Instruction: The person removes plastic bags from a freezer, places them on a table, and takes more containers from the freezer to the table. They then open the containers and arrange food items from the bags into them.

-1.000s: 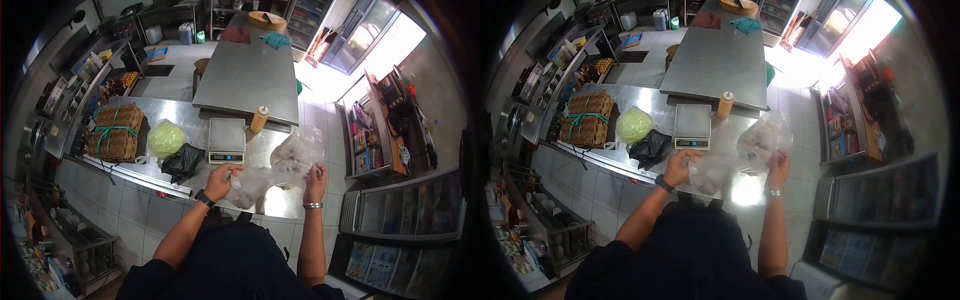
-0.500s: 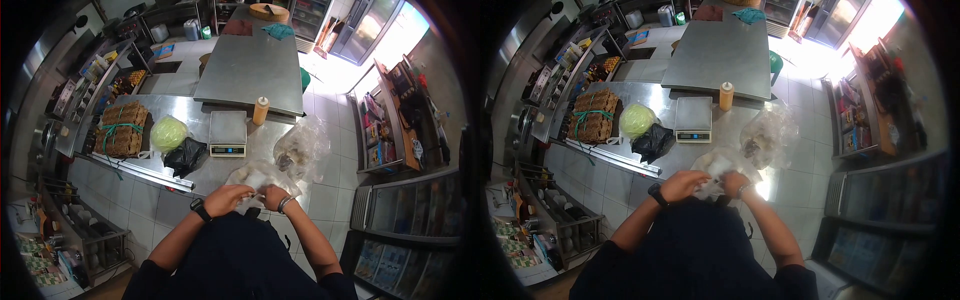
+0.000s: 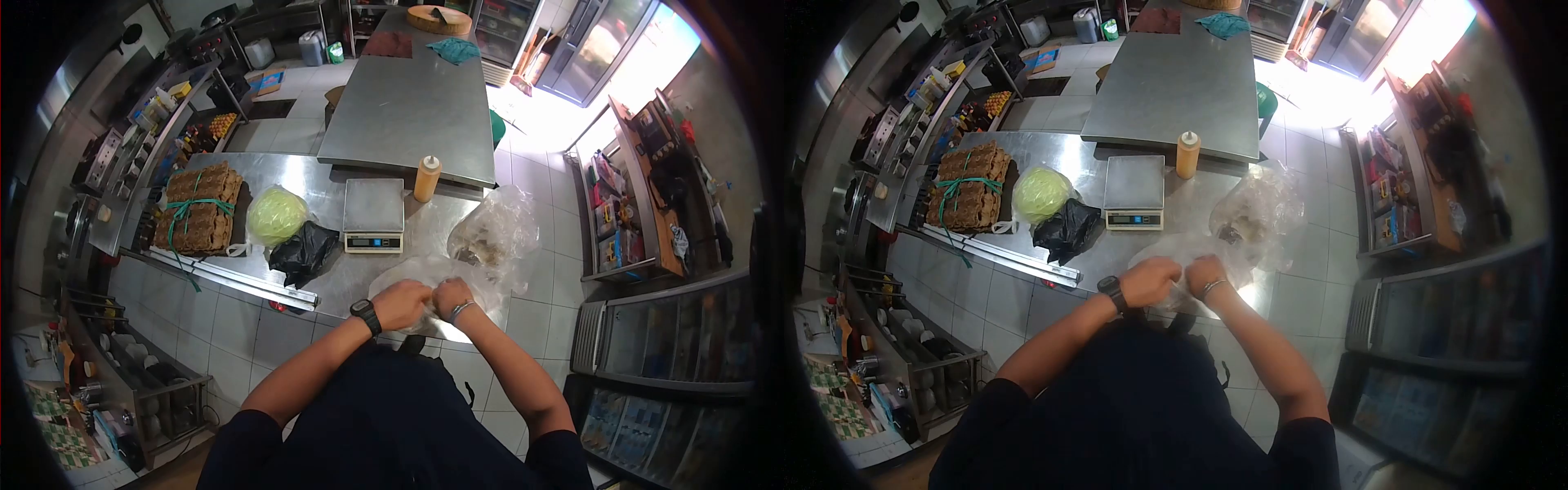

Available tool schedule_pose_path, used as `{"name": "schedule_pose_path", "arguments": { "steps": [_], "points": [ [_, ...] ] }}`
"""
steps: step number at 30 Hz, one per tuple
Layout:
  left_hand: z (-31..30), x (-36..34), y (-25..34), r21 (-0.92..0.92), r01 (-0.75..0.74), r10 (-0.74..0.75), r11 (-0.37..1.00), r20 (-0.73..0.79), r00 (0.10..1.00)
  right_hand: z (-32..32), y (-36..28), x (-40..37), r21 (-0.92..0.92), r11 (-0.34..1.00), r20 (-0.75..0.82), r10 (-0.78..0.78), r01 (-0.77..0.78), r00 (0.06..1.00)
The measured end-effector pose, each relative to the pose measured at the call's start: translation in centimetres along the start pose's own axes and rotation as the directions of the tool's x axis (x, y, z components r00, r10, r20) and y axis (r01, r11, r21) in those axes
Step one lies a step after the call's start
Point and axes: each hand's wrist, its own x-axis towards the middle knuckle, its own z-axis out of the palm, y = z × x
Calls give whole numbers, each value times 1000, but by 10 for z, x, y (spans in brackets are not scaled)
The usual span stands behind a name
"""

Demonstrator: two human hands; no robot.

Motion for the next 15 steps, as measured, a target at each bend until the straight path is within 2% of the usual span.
{"name": "schedule_pose_path", "arguments": {
  "steps": [1,2,3,4,5,7,8,9,10,11,12,13,14,15],
  "points": [
    [5,-4,-16,69,185,-188,980,34,982,-2,-1,-9,-55,988,103,148,-143,984],
    [10,-11,-28,64,188,-191,980,38,981,-3,-2,-18,-126,954,201,294,-273,934],
    [9,-14,-37,251,287,-341,925,210,916,-3,3,-20,-129,953,200,295,-274,934],
    [10,-17,-45,444,332,-499,833,342,796,-3,8,-22,-97,942,98,330,-321,939],
    [9,-21,-42,438,332,-499,835,351,793,-5,6,-28,-57,931,7,363,-362,932],
    [7,-26,-35,426,424,-543,799,210,813,-17,15,-25,-13,937,38,349,-349,936],
    [2,-26,-14,424,424,-545,800,217,810,-24,14,-24,14,942,-2,336,-336,942],
    [-8,-24,17,333,439,-477,835,36,878,-28,14,-21,42,945,-44,325,-323,945],
    [-15,-22,34,243,429,-401,870,-158,902,-31,18,-17,46,944,-44,328,-326,944],
    [-19,-22,36,244,426,-399,871,-154,904,-34,21,-15,26,938,-107,348,-347,932],
    [-22,-25,36,293,384,-379,876,-75,922,-36,23,-14,7,930,-166,362,-366,917],
    [-26,-29,34,337,338,-360,879,2,933,-39,27,-15,5,931,-163,362,-366,918],
    [-27,-36,20,334,340,-360,879,-1,933,-51,29,-21,20,915,-123,402,-403,907],
    [-25,-45,-5,455,317,-387,832,65,920,-60,32,-27,35,897,-84,442,-441,893]
  ]
}}
